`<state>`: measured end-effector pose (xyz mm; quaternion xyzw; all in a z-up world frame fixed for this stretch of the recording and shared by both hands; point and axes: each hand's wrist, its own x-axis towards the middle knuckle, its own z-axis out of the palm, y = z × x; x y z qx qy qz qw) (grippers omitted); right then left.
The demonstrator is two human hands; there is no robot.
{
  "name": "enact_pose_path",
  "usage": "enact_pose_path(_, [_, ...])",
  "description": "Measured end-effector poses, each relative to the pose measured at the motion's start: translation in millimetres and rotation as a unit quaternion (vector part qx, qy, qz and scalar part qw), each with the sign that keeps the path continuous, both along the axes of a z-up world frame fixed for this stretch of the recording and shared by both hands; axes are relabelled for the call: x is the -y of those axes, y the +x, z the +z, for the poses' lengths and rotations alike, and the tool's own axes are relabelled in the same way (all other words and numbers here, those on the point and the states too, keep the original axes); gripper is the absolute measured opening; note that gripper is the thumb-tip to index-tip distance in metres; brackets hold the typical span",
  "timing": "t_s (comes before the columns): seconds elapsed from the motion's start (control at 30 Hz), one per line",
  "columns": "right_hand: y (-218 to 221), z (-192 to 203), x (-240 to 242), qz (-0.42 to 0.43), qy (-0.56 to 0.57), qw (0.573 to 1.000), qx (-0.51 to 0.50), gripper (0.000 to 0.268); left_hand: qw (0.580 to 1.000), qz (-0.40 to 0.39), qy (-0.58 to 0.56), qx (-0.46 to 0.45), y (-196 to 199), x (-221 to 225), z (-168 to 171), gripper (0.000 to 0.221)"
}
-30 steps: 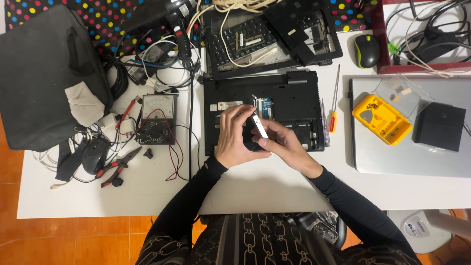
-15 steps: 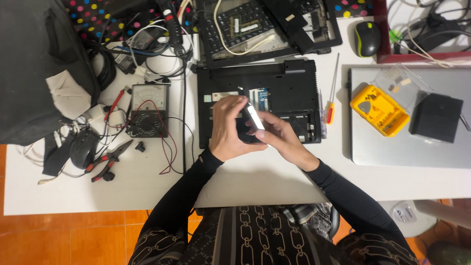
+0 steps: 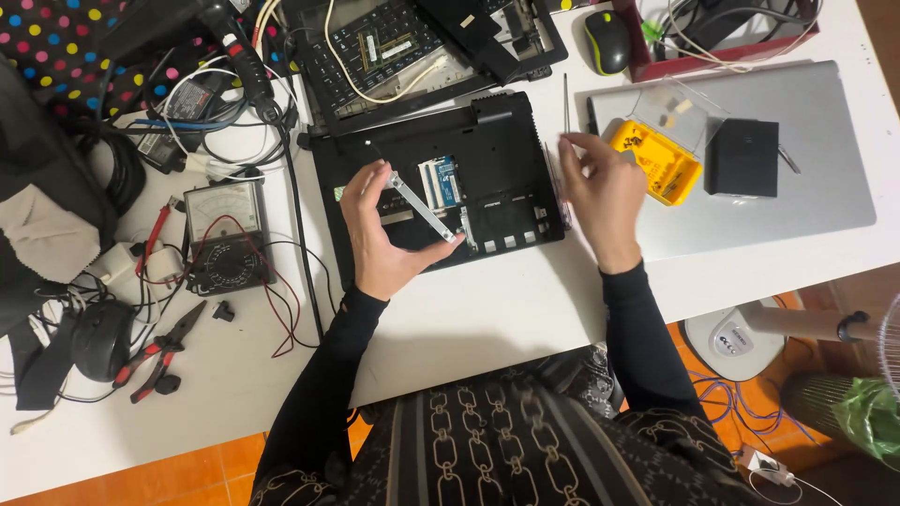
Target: The person works on an opened laptop at a cluttered workbench, using a screwdriver to unscrew and detach a hard drive assembly from the laptop chassis. They hold the drive, manipulate its bracket with the screwdriver, and handle the removed drive and small screws.
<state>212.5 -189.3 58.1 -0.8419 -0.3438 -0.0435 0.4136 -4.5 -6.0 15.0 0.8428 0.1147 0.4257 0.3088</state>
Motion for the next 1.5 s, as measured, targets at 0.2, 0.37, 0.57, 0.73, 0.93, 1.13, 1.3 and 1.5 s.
enact_pose_path(0.2, [14, -61, 27, -0.117, -0.151, 0.967, 0.168, 0.021, 1.000, 0.006, -0.019, -0.008, -1, 1, 3, 0.108])
enact_pose_path(0.37, [8, -55, 25, -0.133, -0.180, 0.959, 0.173, 0.024, 1.000, 0.013, 0.018, 0.000, -1, 1, 3, 0.107])
enact_pose_path(0.57, [10, -60, 24, -0.121, -0.183, 0.953, 0.208, 0.023, 0.999, 0.018, 0.037, 0.012, -3, 1, 9, 0.108])
enact_pose_path(0.73, [0, -19, 19, -0.132, -0.155, 0.948, 0.247, 0.022, 0.999, 0.015, 0.048, 0.015, -3, 0, 7, 0.107])
enact_pose_path(0.93, [-13, 88, 8, 0.025, 0.082, 0.971, 0.224, 0.014, 0.999, -0.001, 0.010, 0.032, -3, -1, 11, 0.108])
enact_pose_path(1.13, [-8, 130, -6, 0.189, 0.240, 0.952, 0.012, 0.023, 0.997, -0.019, -0.045, 0.056, -2, -4, 9, 0.106])
enact_pose_path(1.3, [-24, 126, -21, 0.255, 0.297, 0.920, -0.014, 0.036, 0.998, -0.020, -0.052, 0.035, -4, -5, 17, 0.104])
enact_pose_path(1.5, [-29, 115, -37, 0.291, 0.268, 0.919, 0.000, 0.036, 0.999, -0.016, -0.047, -0.015, -5, -3, 23, 0.106])
